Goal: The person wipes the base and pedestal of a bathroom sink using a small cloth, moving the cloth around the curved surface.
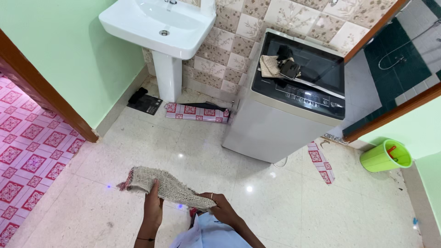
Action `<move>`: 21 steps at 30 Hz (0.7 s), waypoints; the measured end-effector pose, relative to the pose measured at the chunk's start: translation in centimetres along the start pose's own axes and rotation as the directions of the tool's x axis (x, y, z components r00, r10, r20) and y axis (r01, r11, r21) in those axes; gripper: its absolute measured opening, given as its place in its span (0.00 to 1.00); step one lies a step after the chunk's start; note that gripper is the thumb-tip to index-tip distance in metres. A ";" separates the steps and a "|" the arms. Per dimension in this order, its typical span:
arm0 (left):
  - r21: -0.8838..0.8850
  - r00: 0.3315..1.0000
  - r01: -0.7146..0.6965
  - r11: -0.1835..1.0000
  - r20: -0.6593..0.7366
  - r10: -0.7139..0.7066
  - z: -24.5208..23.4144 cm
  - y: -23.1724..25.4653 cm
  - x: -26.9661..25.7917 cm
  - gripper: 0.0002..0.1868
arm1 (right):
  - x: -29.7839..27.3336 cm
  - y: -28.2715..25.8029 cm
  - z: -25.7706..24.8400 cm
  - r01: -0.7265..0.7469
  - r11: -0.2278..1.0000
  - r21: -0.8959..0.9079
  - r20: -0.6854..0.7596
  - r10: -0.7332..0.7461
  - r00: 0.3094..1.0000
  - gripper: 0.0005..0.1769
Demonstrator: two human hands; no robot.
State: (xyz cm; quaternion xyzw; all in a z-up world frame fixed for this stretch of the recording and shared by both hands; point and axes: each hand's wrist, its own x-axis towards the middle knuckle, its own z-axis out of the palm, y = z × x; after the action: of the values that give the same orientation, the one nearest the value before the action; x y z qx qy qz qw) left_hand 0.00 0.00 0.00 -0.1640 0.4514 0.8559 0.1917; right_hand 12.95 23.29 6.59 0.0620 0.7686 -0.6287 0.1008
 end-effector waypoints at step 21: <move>0.027 0.974 -0.154 0.988 -0.163 0.157 8.4 23.0 49.6 0.33 | 55.6 -13.3 -8.8 0.162 0.925 -0.344 -0.587 -0.346 0.732 0.14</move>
State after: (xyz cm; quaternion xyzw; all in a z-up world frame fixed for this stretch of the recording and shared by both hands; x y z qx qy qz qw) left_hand -55.14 4.06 -1.63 -0.1970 0.4832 0.8486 0.0873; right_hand -44.70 27.53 7.97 0.1506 0.8358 -0.4670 -0.2463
